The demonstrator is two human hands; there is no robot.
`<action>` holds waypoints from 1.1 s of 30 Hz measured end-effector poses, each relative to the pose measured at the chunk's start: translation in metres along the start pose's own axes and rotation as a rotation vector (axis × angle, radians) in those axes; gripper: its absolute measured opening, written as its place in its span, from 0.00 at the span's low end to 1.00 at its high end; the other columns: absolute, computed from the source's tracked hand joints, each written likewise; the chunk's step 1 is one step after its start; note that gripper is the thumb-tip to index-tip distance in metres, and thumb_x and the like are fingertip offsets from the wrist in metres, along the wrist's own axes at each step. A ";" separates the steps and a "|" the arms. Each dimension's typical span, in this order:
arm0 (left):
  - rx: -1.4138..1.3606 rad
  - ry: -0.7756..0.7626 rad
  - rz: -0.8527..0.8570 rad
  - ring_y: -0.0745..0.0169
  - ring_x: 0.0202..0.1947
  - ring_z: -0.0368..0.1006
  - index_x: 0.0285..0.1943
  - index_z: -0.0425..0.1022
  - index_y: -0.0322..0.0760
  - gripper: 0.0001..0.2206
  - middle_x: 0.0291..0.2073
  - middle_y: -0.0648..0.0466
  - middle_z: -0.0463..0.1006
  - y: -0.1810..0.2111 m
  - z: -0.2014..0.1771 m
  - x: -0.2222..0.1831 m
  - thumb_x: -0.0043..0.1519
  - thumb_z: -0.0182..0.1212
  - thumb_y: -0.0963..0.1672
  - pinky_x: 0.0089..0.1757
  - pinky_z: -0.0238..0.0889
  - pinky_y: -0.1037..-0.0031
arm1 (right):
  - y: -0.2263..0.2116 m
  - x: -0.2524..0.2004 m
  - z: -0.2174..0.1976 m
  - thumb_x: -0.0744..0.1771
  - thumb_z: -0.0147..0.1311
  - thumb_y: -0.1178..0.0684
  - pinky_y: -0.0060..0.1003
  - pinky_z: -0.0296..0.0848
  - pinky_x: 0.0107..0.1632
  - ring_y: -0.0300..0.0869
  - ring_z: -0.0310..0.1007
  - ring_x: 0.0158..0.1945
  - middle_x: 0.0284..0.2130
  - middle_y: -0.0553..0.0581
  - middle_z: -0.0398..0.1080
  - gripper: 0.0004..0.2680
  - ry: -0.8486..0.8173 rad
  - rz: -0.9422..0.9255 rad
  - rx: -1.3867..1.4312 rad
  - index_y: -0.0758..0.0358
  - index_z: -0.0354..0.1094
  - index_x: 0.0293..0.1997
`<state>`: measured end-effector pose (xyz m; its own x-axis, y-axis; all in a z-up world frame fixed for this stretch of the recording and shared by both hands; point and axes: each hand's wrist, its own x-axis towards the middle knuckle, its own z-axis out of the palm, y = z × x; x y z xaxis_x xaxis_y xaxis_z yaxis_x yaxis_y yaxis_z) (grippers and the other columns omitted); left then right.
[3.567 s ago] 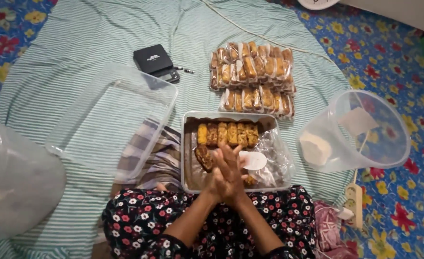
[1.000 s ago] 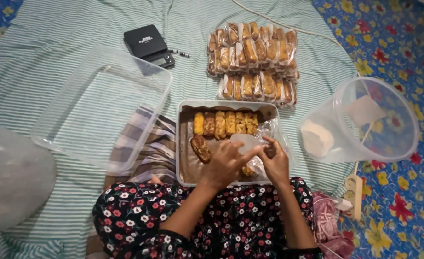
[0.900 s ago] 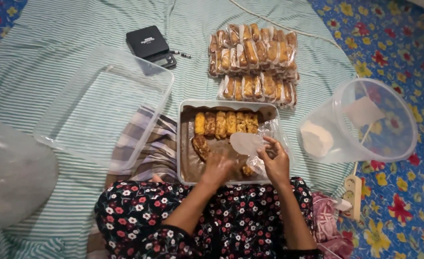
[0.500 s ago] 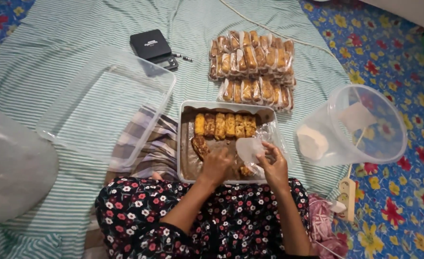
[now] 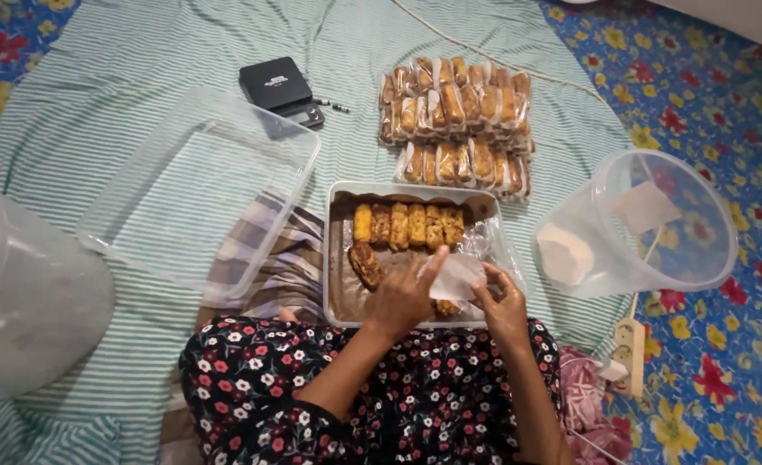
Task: Individually packaging long biscuits into plastic bags from a metal tray.
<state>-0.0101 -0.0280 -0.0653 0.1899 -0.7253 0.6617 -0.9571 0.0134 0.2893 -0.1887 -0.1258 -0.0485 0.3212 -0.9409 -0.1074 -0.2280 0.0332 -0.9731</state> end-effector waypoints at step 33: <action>-1.151 0.022 -0.855 0.75 0.33 0.70 0.39 0.80 0.43 0.06 0.29 0.61 0.78 -0.068 0.019 0.007 0.56 0.72 0.41 0.38 0.69 0.78 | -0.008 0.006 -0.002 0.66 0.58 0.57 0.45 0.78 0.48 0.52 0.77 0.46 0.46 0.64 0.69 0.18 -0.121 0.157 0.161 0.66 0.66 0.64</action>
<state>0.0525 -0.0470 -0.0935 0.6204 -0.7842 0.0090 0.1548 0.1337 0.9788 -0.1864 -0.1327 -0.0414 0.4030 -0.8733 -0.2737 -0.1374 0.2380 -0.9615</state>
